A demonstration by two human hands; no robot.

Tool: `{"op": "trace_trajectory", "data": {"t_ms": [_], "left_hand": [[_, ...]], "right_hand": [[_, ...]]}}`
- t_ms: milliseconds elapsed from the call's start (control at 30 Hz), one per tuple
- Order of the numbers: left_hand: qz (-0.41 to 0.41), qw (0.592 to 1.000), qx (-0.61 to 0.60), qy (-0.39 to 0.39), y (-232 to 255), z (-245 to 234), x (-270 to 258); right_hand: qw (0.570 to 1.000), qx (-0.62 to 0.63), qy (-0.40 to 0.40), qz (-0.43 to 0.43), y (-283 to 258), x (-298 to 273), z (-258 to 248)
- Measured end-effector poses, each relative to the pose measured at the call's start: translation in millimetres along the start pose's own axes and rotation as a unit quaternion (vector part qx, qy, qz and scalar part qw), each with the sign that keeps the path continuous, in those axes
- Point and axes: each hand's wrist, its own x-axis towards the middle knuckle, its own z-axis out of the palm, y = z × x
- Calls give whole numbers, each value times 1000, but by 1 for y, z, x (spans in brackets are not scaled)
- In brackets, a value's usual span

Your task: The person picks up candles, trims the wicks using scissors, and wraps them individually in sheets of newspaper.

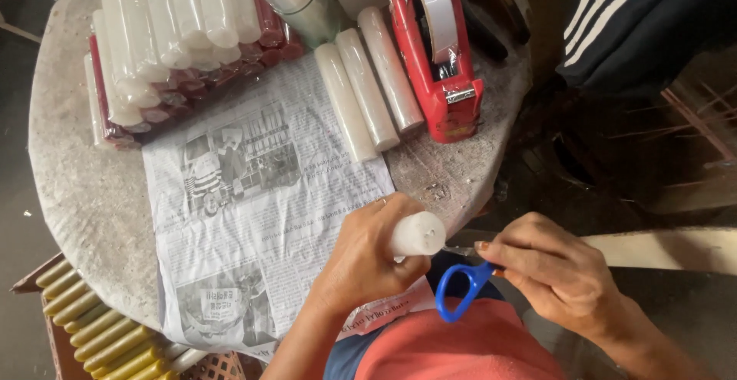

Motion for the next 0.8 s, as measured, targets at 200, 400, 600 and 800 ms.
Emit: {"op": "trace_trajectory", "data": {"t_ms": [200,400,600,800], "left_hand": [[-19,1000,-5,5,-1,5,-4],[4,998,-44,-43,0,-2,-6],[-24,991,-77,-111,1,-16,-5],[-83,990,-115,-1,-7,-10,-10]], "right_hand": [[1000,-18,-13,-18,0,6,2],[998,-43,-12,-40,9,10,5],[1000,3,-3,-22,7,12,-2],[998,53,-30,-1,10,7,7]]}}
